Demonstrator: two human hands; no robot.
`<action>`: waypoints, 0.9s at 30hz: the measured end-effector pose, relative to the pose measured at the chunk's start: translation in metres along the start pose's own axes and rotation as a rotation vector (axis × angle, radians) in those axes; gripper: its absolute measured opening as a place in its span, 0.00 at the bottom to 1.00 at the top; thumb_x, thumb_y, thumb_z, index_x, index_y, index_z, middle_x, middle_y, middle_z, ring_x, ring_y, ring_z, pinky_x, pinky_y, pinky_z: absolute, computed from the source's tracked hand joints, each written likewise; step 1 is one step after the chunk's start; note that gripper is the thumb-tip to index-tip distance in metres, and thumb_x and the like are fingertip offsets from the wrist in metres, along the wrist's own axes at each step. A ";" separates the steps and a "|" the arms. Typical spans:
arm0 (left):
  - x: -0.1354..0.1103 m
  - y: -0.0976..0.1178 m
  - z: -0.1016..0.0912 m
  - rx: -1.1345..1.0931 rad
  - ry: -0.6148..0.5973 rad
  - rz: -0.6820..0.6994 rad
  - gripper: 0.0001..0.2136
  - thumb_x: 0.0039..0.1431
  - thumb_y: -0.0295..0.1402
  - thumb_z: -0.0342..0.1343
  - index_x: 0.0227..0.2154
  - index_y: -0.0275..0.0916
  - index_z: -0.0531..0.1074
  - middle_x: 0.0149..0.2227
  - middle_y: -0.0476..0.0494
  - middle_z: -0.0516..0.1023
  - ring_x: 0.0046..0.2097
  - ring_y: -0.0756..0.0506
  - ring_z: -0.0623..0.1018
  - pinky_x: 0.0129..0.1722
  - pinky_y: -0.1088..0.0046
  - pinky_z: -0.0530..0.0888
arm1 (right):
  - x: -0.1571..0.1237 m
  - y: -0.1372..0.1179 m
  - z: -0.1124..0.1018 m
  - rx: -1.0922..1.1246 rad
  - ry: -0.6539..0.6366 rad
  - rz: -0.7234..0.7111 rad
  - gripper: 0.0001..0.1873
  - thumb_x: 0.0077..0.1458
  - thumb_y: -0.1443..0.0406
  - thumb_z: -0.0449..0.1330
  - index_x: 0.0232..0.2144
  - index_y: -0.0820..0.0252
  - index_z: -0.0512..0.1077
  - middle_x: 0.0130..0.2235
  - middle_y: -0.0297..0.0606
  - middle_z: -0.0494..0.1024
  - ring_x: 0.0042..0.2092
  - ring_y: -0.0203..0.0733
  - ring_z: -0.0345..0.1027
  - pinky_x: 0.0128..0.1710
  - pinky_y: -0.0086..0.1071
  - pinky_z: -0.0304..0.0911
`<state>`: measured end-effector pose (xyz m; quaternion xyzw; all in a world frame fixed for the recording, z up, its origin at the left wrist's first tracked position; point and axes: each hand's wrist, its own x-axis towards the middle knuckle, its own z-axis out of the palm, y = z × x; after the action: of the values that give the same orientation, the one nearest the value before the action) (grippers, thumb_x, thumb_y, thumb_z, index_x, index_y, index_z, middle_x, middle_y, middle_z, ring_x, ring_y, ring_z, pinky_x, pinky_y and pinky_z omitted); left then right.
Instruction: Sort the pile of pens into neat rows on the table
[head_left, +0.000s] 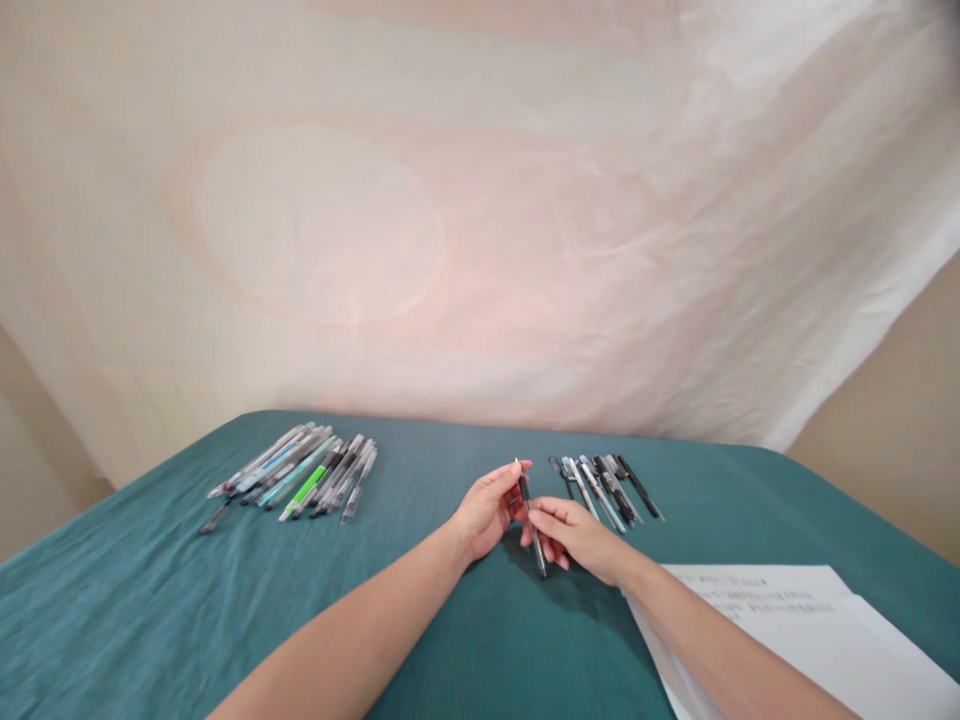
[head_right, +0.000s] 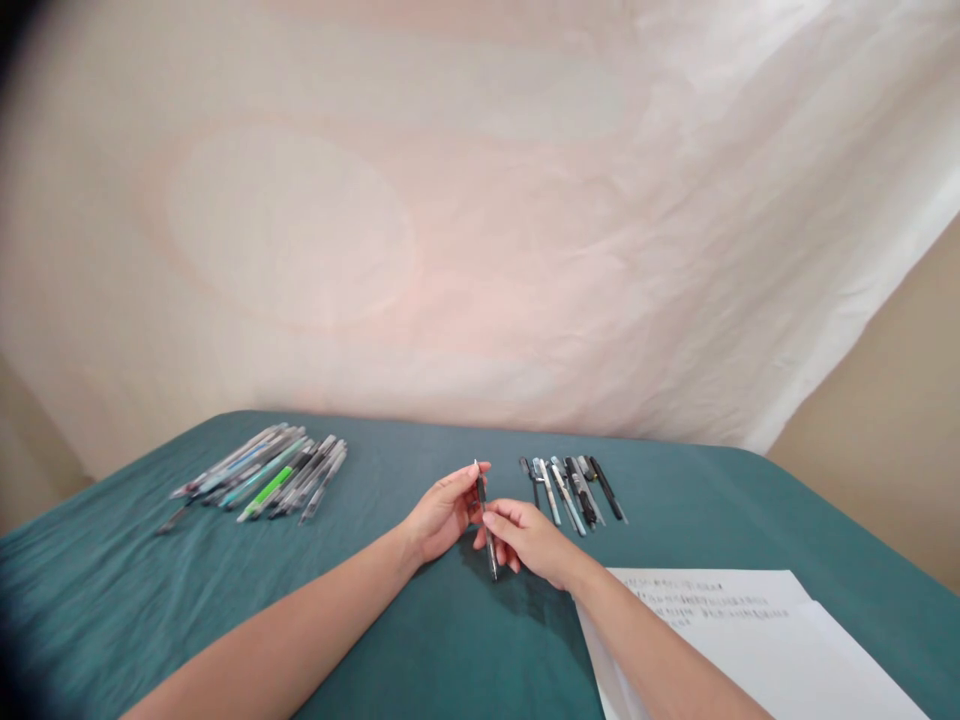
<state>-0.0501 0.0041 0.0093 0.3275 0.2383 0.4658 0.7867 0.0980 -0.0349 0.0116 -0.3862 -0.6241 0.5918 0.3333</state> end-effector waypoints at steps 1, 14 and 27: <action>0.000 0.000 0.000 -0.001 0.005 0.004 0.15 0.47 0.36 0.58 0.38 0.36 0.71 0.28 0.47 0.71 0.25 0.53 0.70 0.22 0.78 0.64 | 0.000 0.001 0.000 0.000 0.012 0.002 0.16 0.52 0.53 0.52 0.30 0.62 0.64 0.28 0.34 0.72 0.19 0.26 0.57 0.13 0.19 0.51; 0.000 -0.002 -0.003 -0.003 0.020 0.029 0.13 0.47 0.35 0.58 0.37 0.35 0.72 0.28 0.46 0.72 0.27 0.53 0.70 0.28 0.77 0.66 | -0.001 0.003 0.003 -0.037 0.066 -0.012 0.16 0.53 0.53 0.51 0.30 0.62 0.64 0.27 0.33 0.71 0.18 0.25 0.55 0.13 0.19 0.50; 0.003 -0.001 -0.006 -0.036 0.074 0.046 0.13 0.46 0.35 0.59 0.36 0.35 0.72 0.29 0.45 0.74 0.29 0.53 0.71 0.31 0.77 0.66 | 0.001 0.009 0.003 -0.072 0.130 0.007 0.16 0.48 0.53 0.55 0.28 0.61 0.62 0.24 0.30 0.69 0.18 0.25 0.54 0.13 0.19 0.50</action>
<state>-0.0520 0.0079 0.0047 0.3011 0.2510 0.4999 0.7723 0.0953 -0.0350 0.0025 -0.4376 -0.6207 0.5438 0.3571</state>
